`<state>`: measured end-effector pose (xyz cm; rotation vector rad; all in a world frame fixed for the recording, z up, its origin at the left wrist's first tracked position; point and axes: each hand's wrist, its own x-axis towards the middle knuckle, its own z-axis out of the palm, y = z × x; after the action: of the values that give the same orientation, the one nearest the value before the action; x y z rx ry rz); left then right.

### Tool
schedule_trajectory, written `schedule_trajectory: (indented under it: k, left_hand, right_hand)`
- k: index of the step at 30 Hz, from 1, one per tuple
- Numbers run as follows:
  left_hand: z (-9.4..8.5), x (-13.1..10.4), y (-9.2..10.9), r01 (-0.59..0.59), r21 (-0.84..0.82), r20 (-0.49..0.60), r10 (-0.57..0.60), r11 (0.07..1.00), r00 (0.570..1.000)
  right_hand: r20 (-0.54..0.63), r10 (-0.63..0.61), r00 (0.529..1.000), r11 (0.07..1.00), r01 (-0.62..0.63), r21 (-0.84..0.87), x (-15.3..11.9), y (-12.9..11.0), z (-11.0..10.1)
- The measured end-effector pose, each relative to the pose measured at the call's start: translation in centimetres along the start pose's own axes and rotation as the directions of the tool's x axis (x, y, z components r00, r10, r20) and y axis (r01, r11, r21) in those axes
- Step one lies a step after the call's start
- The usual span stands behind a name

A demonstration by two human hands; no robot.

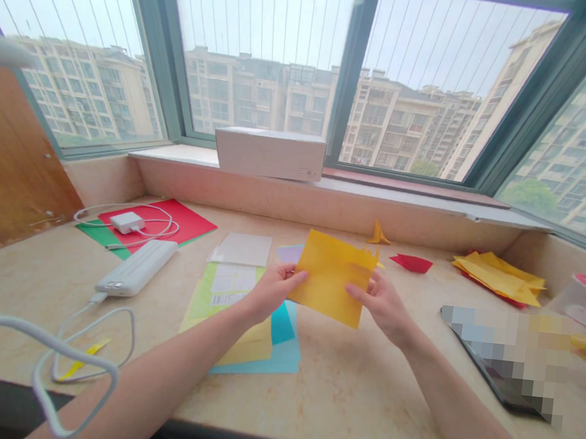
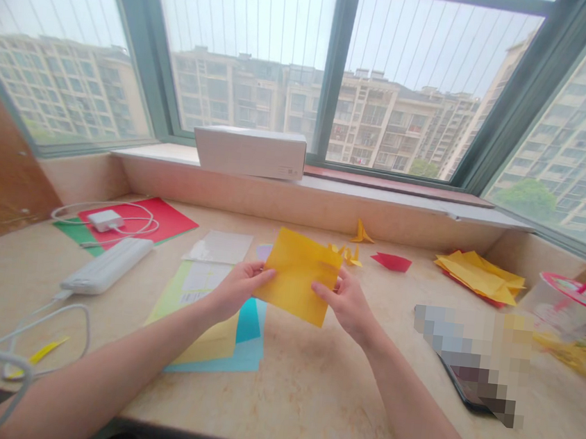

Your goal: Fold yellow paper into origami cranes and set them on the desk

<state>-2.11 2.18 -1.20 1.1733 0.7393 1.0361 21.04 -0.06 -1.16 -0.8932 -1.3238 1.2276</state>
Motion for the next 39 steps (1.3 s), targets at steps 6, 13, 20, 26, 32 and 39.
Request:
schedule_trajectory:
  k: [6, 13, 20, 26, 32, 39]
  left_hand:
    - [-0.2, 0.1, -0.2, -0.004, 0.031, -0.027, 0.005, 1.0, 1.0]
    - [-0.5, -0.2, 0.4, 0.09, -0.04, -0.02, -0.09, 0.995, 0.996]
    - [0.0, -0.4, 0.3, 0.049, -0.056, 0.061, -0.046, 0.997, 0.997]
    - [-0.4, 0.0, 0.4, -0.093, 0.164, -0.083, 0.107, 0.982, 0.991]
    - [1.0, -0.8, 0.3, -0.062, 0.235, 0.137, 0.03, 0.97, 0.99]
    - [2.8, -1.8, 0.4, -0.064, 0.043, 0.06, 0.062, 0.997, 0.996]
  right_hand:
    - [-0.062, -0.007, 0.998, 0.998, 0.002, -0.067, 0.1, 0.5, -0.3]
    - [0.015, -0.061, 0.998, 0.995, 0.062, -0.076, -0.3, 1.2, -0.1]
    - [0.093, -0.179, 0.979, 0.927, 0.199, -0.319, -0.3, 1.5, -0.3]
    - [0.151, -0.134, 0.979, 0.912, 0.182, -0.368, -0.7, 0.1, -0.1]
    - [0.273, 0.212, 0.939, 0.967, -0.161, -0.197, -1.5, -0.4, 1.8]
    - [0.115, 0.17, 0.979, 0.983, -0.177, 0.05, -1.5, -0.4, 3.3]
